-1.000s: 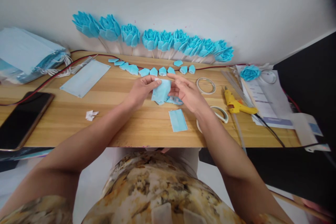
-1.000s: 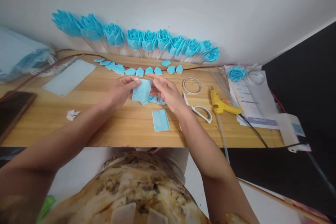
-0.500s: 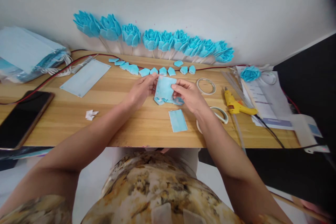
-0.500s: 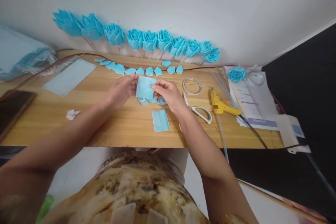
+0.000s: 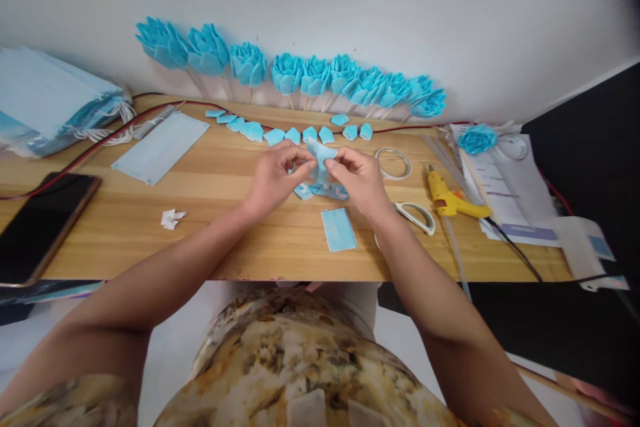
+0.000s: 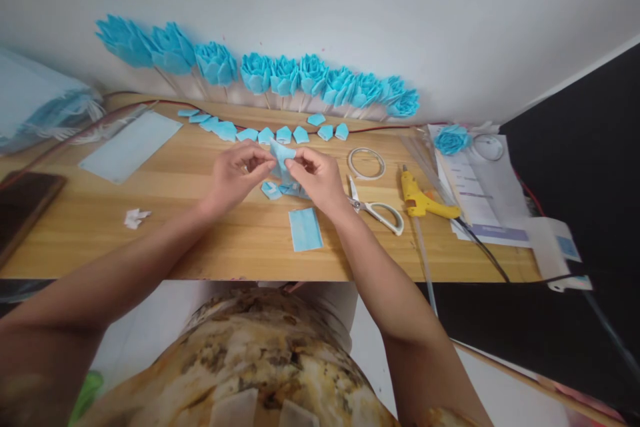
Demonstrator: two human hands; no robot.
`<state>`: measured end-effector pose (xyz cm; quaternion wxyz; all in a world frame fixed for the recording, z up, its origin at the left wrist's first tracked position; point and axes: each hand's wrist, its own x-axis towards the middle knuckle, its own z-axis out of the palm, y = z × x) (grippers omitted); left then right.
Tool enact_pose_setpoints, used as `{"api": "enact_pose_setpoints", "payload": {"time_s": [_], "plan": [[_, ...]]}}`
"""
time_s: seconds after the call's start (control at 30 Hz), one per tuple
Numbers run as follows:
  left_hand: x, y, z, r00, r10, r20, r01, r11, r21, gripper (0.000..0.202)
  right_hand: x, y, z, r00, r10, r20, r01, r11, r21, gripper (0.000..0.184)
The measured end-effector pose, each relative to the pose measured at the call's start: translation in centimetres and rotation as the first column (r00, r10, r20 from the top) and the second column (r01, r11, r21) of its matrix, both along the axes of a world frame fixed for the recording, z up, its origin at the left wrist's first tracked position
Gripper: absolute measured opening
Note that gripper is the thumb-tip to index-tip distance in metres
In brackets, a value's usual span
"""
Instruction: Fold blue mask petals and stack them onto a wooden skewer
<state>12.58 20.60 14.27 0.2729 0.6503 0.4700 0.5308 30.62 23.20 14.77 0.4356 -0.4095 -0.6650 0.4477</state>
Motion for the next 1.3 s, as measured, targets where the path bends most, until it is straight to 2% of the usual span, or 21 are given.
{"api": "enact_pose_setpoints", "payload": {"time_s": [0.2,0.4,0.63,0.7,0.9,1.07,1.3], "plan": [[-0.11,0.14,-0.05,0.981,-0.044,0.191,0.081,0.979,-0.189,0.022,-0.16,-0.52,0.23,0.992,-0.028,0.122,0.014,0.994,0.112,0.011],[-0.1,0.38,-0.14,0.977,-0.044,0.21,0.092,0.97,-0.225,0.023,-0.24,-0.38,-0.38,0.966,-0.074,0.246,-0.021,0.931,0.365,0.01],[0.04,0.58,-0.67,0.989,-0.017,0.149,0.045,0.982,-0.185,0.01,-0.05,-0.58,0.12,0.966,0.034,0.257,-0.111,0.95,0.292,0.02],[0.12,0.47,-0.71,0.994,-0.013,0.105,0.029,0.988,-0.152,0.008,-0.04,-0.57,-0.02,0.969,0.021,0.245,-0.092,0.955,0.282,0.022],[0.12,0.22,-0.48,0.999,-0.024,-0.024,0.022,0.998,-0.065,0.005,-0.17,-0.31,-0.64,0.966,-0.073,0.248,-0.005,0.954,0.301,0.013],[0.11,0.15,-0.2,0.998,-0.042,0.039,0.047,0.989,-0.138,0.007,-0.22,-0.29,-0.47,0.965,-0.089,0.245,0.006,0.947,0.322,0.013],[0.01,0.27,-0.43,0.988,-0.036,0.152,0.07,0.971,-0.227,0.021,-0.23,-0.38,-0.53,0.953,-0.092,0.287,-0.023,0.927,0.375,0.014]]}}
